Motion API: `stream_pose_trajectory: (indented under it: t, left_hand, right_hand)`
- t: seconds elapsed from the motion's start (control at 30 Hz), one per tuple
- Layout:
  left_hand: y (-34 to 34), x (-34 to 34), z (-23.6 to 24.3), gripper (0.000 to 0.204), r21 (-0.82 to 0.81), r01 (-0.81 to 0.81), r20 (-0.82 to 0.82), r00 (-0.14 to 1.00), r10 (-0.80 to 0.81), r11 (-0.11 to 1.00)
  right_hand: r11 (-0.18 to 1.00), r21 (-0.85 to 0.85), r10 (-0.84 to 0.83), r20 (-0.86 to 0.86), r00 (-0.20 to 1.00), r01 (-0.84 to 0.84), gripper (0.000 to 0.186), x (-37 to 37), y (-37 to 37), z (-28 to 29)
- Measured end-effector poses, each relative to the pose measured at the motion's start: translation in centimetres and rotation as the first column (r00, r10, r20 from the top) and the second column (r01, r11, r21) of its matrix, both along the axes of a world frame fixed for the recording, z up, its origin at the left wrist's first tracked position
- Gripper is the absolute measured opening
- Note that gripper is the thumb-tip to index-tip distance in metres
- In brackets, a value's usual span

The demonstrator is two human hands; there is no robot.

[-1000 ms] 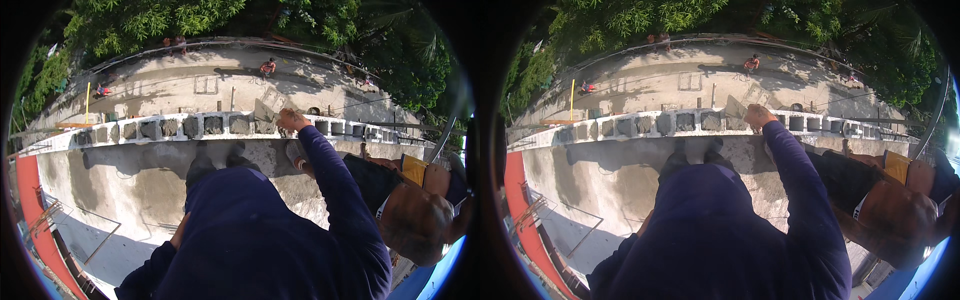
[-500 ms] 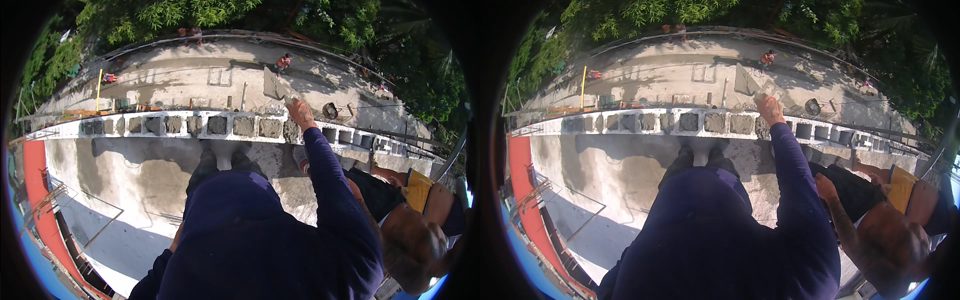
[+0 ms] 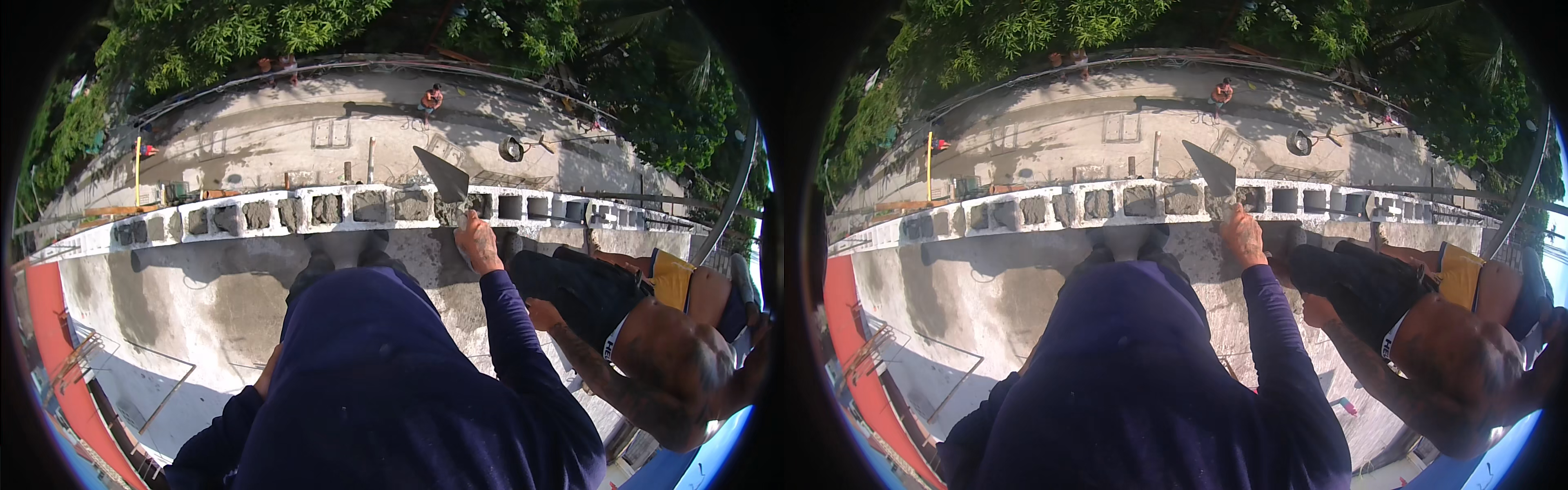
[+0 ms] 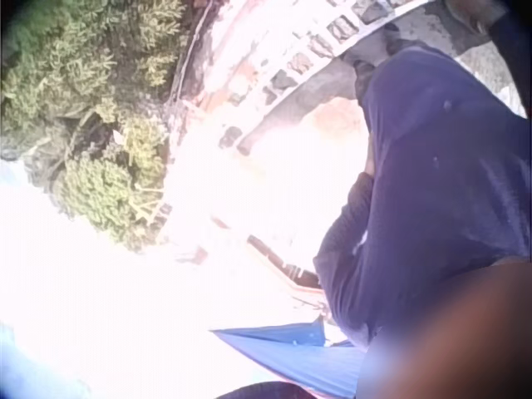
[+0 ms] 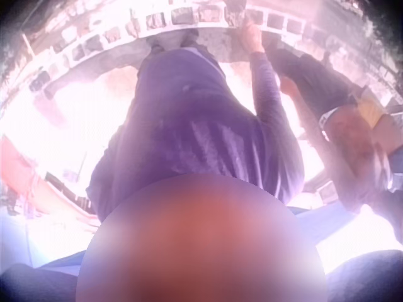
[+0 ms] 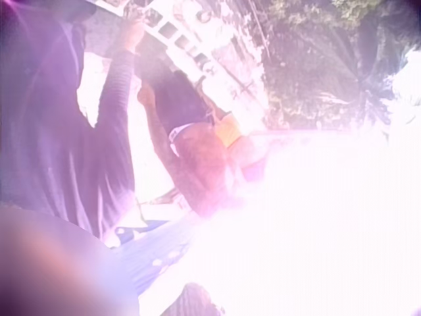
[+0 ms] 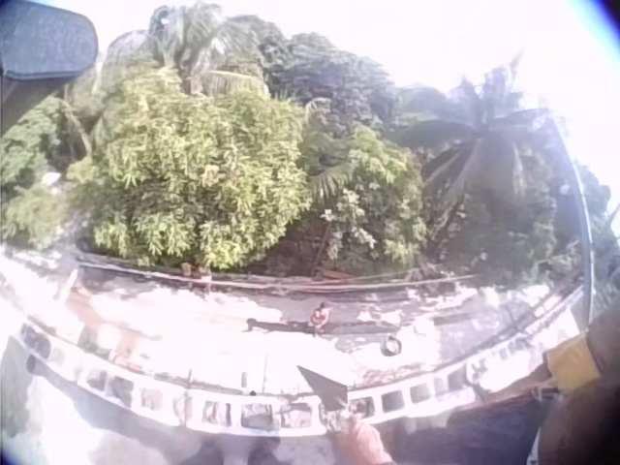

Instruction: The person scoops wet cement with a trowel and applies it into the hollows of a row of concrete blocks along a rooftop wall. The person repeatedly smooths and levels the cement in each block cavity while walking along the wall.

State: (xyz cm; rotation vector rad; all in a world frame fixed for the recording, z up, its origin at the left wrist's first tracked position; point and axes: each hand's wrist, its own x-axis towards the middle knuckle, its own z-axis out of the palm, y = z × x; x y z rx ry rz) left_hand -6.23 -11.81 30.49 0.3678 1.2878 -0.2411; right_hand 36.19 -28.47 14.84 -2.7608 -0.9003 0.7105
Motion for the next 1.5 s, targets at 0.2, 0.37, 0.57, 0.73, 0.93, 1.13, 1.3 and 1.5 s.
stream_pose_trajectory:
  t: [0.2, 0.37, 0.57, 0.73, 0.93, 1.13, 1.3, 1.5]
  left_hand:
    - [-0.1, 0.3, -0.2, 0.056, 0.01, 0.003, 0.012, 1.0, -0.003, 1.0]
    - [-0.9, 0.5, -0.1, 0.057, 0.013, -0.018, 0.025, 1.0, 0.018, 1.0]
    - [-2.4, 0.4, 0.1, 0.057, 0.016, -0.058, 0.035, 0.998, 0.057, 0.998]
    - [-3.7, 0.4, 0.4, 0.057, 0.032, -0.092, 0.042, 0.995, 0.091, 0.995]
    - [-4.4, 0.5, 0.5, 0.057, 0.035, -0.15, 0.061, 0.987, 0.148, 0.988]
    - [-5.1, 0.1, -0.4, 0.057, -0.057, -0.213, 0.125, 0.968, 0.218, 0.975]
    - [-4.8, -0.3, -1.4, 0.054, -0.021, -0.157, 0.167, 0.973, 0.159, 0.987]
    - [-3.3, -0.2, -1.1, 0.051, -0.261, -0.231, 0.116, 0.956, 0.268, 0.937]
  right_hand:
    - [0.998, -0.041, 0.04, 0.056, 0.998, -0.038, 0.032, -3.0, -0.9, -2.3]
    - [0.991, -0.018, 0.131, 0.025, 0.991, -0.131, 0.032, -4.7, -1.8, -0.9]
    - [0.973, -0.079, 0.215, 0.001, 0.977, -0.215, 0.037, -2.2, -1.0, -0.1]
    - [0.928, -0.069, 0.368, 0.037, 0.929, -0.365, 0.038, -1.9, -1.4, -0.5]
    - [0.934, 0.029, 0.353, 0.069, 0.933, -0.356, 0.039, -2.3, -2.8, -1.3]
    - [0.95, -0.007, 0.312, 0.046, 0.949, -0.312, 0.04, -5.7, -2.3, -1.8]
    - [0.916, 0.034, 0.399, 0.042, 0.916, -0.4, 0.036, -7.7, -2.2, -1.6]
    - [0.917, 0.012, 0.4, 0.001, 0.917, -0.4, 0.035, -7.8, -1.5, -1.1]
